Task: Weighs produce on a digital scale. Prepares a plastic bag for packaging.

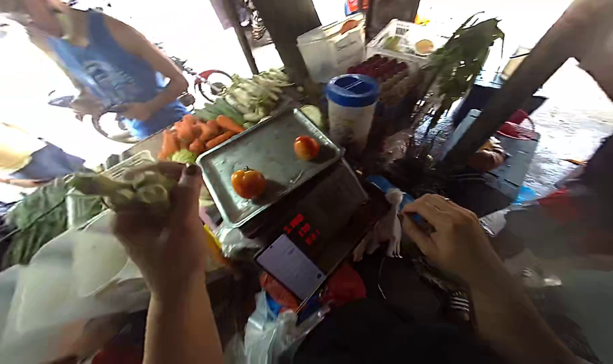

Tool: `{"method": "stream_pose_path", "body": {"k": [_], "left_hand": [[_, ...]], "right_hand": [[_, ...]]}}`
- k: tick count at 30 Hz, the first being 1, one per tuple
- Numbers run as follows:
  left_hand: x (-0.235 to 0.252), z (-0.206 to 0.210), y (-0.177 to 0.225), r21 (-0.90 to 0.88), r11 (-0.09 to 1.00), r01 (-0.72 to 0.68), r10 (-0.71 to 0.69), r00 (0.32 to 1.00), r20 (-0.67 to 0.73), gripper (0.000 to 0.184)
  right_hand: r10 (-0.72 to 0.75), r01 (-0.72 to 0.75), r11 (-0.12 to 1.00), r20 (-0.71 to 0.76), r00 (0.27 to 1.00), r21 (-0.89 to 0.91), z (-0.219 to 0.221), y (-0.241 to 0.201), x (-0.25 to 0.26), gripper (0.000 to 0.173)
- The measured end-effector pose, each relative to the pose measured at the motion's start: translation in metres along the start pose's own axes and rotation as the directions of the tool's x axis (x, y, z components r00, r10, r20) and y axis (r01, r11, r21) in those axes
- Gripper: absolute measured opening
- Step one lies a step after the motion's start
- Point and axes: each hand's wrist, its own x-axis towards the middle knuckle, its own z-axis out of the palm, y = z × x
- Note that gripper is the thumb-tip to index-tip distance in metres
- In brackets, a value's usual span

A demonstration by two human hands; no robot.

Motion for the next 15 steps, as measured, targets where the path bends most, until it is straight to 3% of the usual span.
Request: {"method": "stream_pose_path", "body": {"k": [3, 7, 10, 12, 15], "left_hand": [[-0.037, -0.031, 0.003, 0.297, 0.953, -0.061, 0.034, 0.995, 0.095, 0.033], [-0.069, -0.036, -0.012, 0.401, 0.89, 0.219, -0.279, 0.955, 0.098, 0.048], [-0.078, -0.019, -0.023, 0.409, 0.848, 0.336, -0.401, 0.912, 0.082, 0.049], [-0.086, -0.004, -0.026, 0.412, 0.846, 0.338, -0.396, 0.916, 0.063, 0.046], [-0.099, 0.011, -0.024, 0.44, 0.848, 0.294, -0.358, 0.931, 0.07, 0.065]], "right_hand": [[0.055, -0.056, 0.998, 0.116, 0.992, 0.008, 0.019, 0.007, 0.004, 0.034], [0.142, -0.18, 0.975, 0.264, 0.954, 0.127, 0.051, 0.009, 0.028, 0.049], [0.035, -0.063, 0.981, 0.15, 0.988, 0.185, 0.084, 0.006, 0.062, 0.052], [-0.063, 0.052, 0.98, 0.054, 0.997, 0.19, 0.108, 0.003, 0.085, 0.049], [-0.107, 0.111, 0.979, -0.032, 0.994, 0.169, 0.14, 0.001, 0.109, 0.041]]}}
